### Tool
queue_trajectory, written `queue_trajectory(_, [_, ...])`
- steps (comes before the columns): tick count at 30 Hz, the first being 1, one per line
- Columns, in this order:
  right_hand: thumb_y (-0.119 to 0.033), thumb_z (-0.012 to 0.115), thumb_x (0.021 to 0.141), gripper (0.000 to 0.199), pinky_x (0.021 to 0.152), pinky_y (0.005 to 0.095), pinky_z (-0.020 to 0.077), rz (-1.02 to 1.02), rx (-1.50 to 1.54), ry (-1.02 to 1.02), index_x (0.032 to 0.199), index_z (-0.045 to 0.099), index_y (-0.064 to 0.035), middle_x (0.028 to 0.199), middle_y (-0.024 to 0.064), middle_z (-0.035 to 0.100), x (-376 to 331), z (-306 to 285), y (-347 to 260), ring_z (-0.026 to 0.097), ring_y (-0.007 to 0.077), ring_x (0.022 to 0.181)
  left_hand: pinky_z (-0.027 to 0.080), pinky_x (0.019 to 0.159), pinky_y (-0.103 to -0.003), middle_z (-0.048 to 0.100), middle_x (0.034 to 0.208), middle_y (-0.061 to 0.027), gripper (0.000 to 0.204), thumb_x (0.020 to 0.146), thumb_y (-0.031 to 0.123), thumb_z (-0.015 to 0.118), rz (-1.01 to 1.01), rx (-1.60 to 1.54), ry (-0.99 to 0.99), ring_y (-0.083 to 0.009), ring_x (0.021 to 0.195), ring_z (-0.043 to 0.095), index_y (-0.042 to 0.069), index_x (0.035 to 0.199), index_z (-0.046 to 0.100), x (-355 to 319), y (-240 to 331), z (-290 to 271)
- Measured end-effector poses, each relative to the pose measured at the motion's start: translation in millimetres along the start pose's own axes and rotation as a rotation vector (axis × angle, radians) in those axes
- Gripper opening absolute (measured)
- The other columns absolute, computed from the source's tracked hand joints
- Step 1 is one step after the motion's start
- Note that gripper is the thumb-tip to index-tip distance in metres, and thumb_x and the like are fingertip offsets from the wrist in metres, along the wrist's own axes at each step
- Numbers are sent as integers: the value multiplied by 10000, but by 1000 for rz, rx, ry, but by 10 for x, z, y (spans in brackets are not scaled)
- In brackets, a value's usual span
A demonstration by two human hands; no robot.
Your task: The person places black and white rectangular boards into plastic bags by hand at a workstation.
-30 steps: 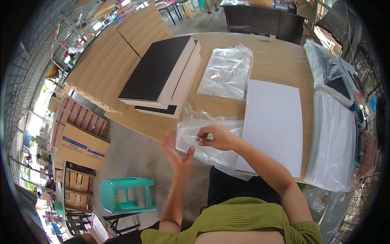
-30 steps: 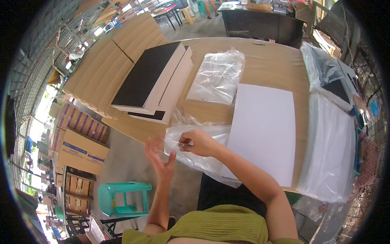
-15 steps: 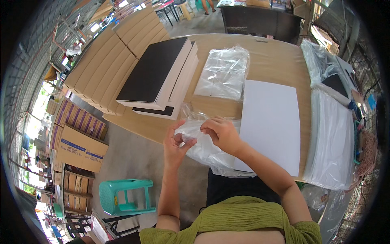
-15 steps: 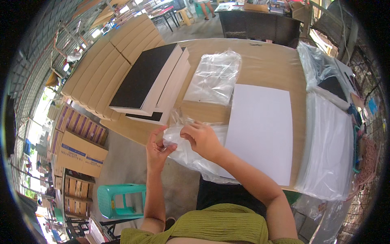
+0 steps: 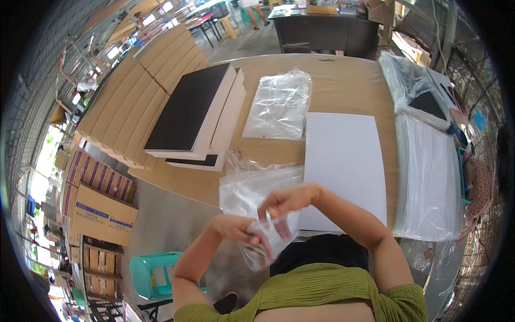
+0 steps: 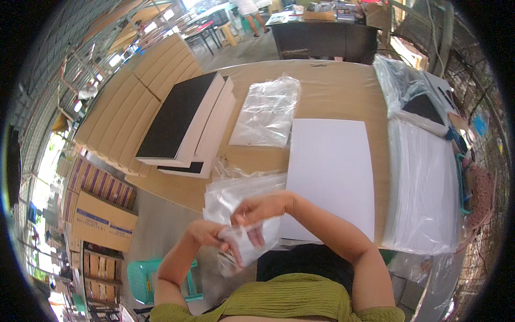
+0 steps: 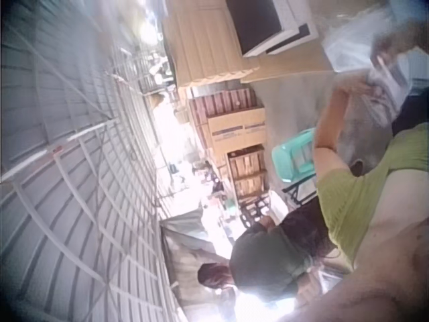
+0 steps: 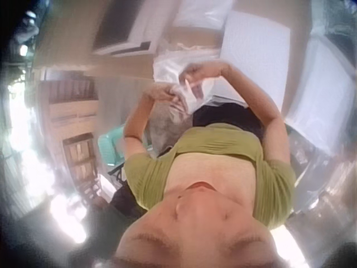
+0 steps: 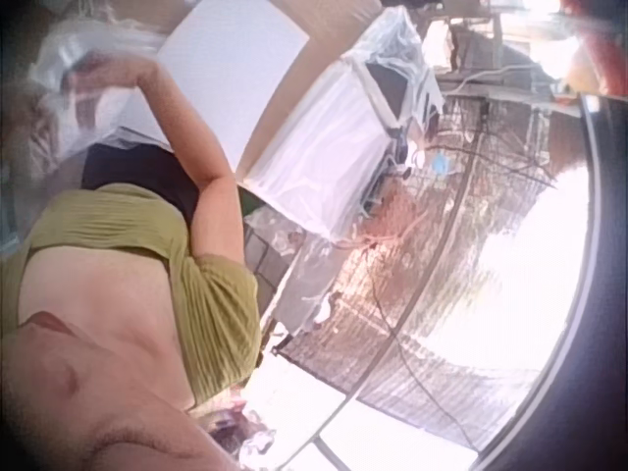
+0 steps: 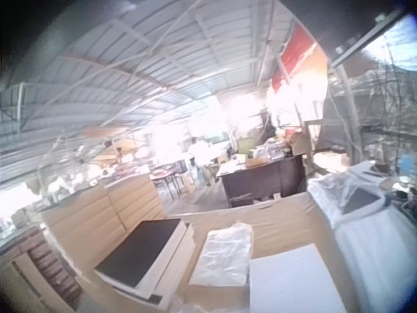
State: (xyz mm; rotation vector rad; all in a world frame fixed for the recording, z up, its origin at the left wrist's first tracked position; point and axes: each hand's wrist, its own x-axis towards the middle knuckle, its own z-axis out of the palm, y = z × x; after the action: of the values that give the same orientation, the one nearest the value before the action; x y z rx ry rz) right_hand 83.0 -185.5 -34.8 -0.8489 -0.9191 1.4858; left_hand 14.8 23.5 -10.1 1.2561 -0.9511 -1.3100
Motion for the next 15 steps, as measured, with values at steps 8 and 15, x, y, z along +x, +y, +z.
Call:
queue_trajectory(8, [-324, 627, 910, 374, 755, 427, 528, -914, -342, -651, 1114, 623, -10, 927, 142, 681, -670, 408, 364, 656, 271, 832, 467, 795, -359, 642, 945, -55, 368, 912, 381, 588, 595, -482, 599, -210, 868, 583, 71, 1107, 628, -33, -555, 403])
queue_trajectory(15, [-345, 499, 970, 391, 744, 417, 511, -311, -105, 646, 1016, 646, 13, 916, 132, 669, -1749, 638, 503, 635, 256, 804, 483, 762, -308, 650, 997, -137, 427, 890, 322, 657, 250, -524, 310, -158, 867, 589, 4, 1166, 588, 321, -764, 164])
